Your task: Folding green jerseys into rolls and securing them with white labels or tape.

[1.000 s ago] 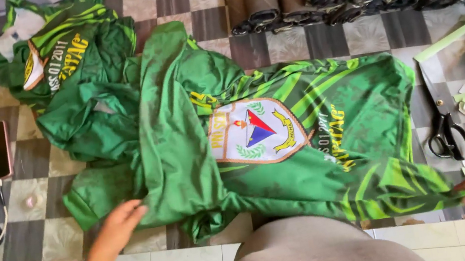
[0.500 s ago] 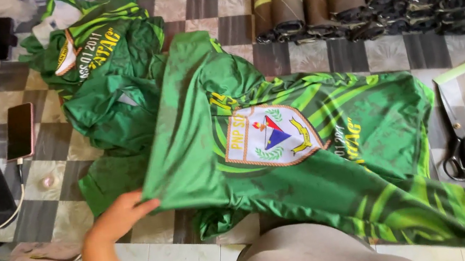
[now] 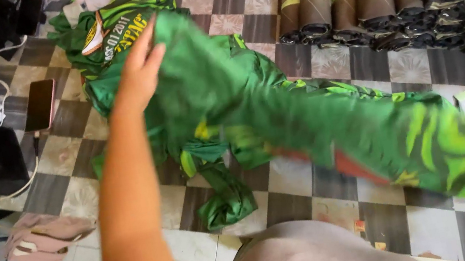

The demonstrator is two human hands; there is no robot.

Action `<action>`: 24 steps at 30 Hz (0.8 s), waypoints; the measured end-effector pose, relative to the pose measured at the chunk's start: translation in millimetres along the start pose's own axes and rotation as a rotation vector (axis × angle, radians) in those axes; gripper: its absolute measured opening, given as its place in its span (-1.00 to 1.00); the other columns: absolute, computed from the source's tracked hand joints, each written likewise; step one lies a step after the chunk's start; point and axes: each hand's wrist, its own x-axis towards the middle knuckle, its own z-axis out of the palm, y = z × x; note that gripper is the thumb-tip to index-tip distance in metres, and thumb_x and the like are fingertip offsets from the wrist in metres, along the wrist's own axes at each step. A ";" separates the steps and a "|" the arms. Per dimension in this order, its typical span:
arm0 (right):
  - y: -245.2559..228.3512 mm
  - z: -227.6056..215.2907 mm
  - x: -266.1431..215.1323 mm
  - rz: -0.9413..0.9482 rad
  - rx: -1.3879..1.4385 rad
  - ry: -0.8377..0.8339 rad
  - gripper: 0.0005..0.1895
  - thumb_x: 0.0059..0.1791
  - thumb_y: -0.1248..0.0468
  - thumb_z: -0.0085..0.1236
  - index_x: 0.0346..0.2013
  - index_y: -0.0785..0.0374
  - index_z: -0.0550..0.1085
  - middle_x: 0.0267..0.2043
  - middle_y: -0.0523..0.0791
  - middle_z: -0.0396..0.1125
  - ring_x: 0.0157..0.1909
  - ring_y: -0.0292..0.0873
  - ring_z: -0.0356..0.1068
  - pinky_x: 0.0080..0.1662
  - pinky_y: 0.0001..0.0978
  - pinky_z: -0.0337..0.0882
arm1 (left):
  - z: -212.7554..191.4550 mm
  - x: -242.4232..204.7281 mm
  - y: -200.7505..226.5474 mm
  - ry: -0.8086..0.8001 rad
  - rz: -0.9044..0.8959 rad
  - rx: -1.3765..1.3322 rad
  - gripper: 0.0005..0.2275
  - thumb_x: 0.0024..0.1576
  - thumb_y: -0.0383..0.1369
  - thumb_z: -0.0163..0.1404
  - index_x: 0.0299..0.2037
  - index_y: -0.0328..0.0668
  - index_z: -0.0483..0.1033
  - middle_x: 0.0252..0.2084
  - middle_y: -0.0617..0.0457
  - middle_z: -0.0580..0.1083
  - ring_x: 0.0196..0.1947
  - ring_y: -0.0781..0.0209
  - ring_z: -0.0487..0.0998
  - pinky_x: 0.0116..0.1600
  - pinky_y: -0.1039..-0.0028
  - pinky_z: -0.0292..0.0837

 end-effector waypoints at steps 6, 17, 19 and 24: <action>-72.7 122.0 -10.4 0.090 -0.104 0.095 -0.71 -0.13 0.60 0.02 -0.16 0.43 0.56 -0.23 0.10 0.53 -0.25 0.03 0.44 -0.16 -0.18 0.44 | 50.3 26.3 -33.0 0.219 0.207 -0.323 -0.62 0.18 -0.36 -0.05 0.18 -0.28 0.24 0.19 -0.13 0.33 0.19 0.15 0.36 0.28 0.40 0.21; -8.1 133.2 10.1 0.269 0.574 0.657 -0.34 -0.03 0.08 0.23 0.16 0.44 0.22 -0.07 0.11 0.29 -0.17 -0.06 0.31 -0.19 -0.26 0.32 | 85.3 -23.5 -112.8 0.086 -0.290 0.533 -0.50 0.13 -0.05 -0.12 0.21 -0.16 0.26 0.19 -0.08 0.30 0.11 -0.19 0.26 0.07 0.06 0.23; 96.8 132.7 46.8 -0.103 0.045 0.791 -0.26 -0.17 0.16 0.22 0.26 0.37 0.27 -0.06 0.17 0.28 -0.12 0.10 0.32 -0.07 -0.18 0.33 | 82.6 -13.9 -119.4 0.070 -0.339 0.529 -0.55 0.08 -0.02 -0.09 0.09 -0.08 0.39 0.08 -0.06 0.39 0.06 -0.16 0.32 0.03 0.08 0.27; 42.6 143.6 30.5 0.157 0.801 0.110 -0.69 -0.08 0.41 0.03 -0.10 0.60 0.43 -0.09 0.17 0.38 -0.14 0.10 0.36 -0.08 -0.11 0.34 | 73.4 1.7 -143.1 0.043 -0.375 0.450 -0.66 -0.05 -0.03 0.08 -0.15 0.05 0.56 -0.25 0.02 0.55 -0.17 -0.05 0.53 -0.11 0.24 0.35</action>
